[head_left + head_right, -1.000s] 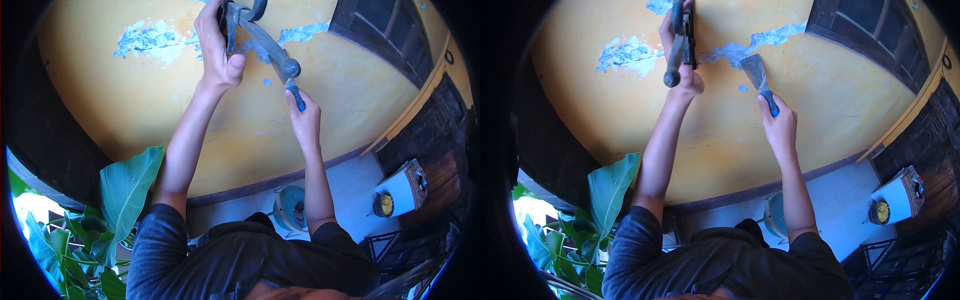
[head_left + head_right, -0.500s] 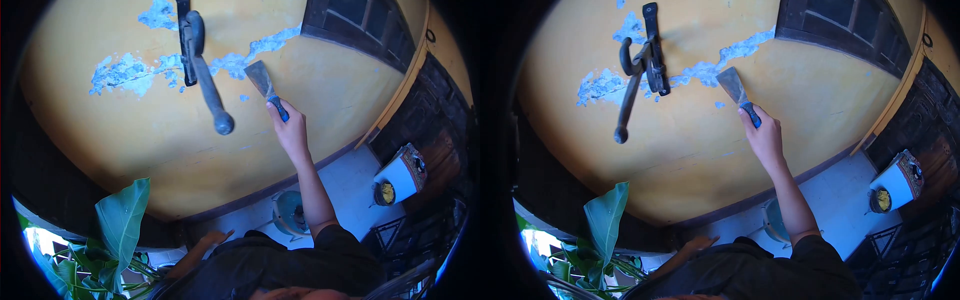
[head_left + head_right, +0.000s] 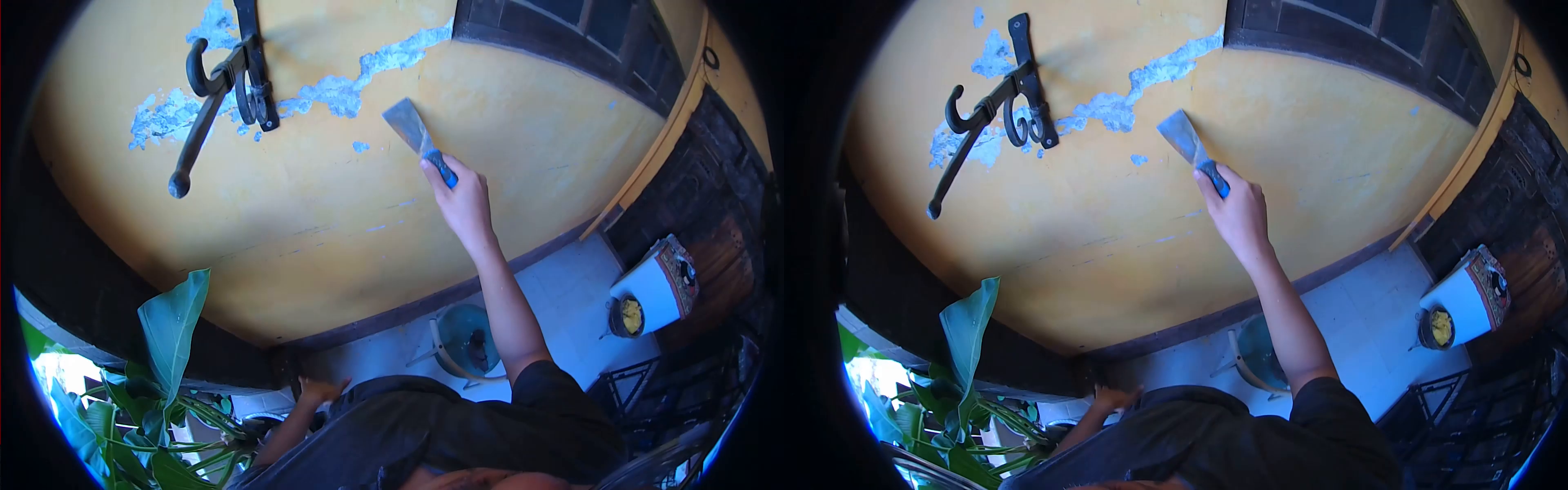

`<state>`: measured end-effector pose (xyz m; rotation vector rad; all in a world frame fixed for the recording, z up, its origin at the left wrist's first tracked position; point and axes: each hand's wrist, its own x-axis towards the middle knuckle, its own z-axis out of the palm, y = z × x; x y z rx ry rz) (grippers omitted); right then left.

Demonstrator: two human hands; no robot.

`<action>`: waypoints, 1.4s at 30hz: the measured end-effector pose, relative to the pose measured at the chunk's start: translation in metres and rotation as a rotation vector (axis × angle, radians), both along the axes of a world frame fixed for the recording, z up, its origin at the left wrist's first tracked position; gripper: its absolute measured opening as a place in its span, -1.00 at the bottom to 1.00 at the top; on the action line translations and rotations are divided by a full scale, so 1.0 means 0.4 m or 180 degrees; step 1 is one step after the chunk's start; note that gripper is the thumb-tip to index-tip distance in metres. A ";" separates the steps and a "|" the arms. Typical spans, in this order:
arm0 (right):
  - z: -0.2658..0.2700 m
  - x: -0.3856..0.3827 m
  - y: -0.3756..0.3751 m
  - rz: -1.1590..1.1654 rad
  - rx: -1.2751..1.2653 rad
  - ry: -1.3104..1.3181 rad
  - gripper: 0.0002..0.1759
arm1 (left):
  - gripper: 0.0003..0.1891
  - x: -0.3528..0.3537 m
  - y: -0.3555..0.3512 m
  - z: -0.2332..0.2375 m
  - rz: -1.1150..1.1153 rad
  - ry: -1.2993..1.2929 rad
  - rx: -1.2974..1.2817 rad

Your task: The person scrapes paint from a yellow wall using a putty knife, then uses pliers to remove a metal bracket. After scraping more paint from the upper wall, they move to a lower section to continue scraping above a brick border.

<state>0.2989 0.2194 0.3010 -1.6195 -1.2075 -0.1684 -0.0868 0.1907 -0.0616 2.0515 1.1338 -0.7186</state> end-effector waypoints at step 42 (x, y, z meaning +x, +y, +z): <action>0.106 -0.029 0.077 0.0199 0.0295 -0.0200 -0.49 | 0.16 0.388 -0.223 0.909 -0.2121 -0.6213 -0.1538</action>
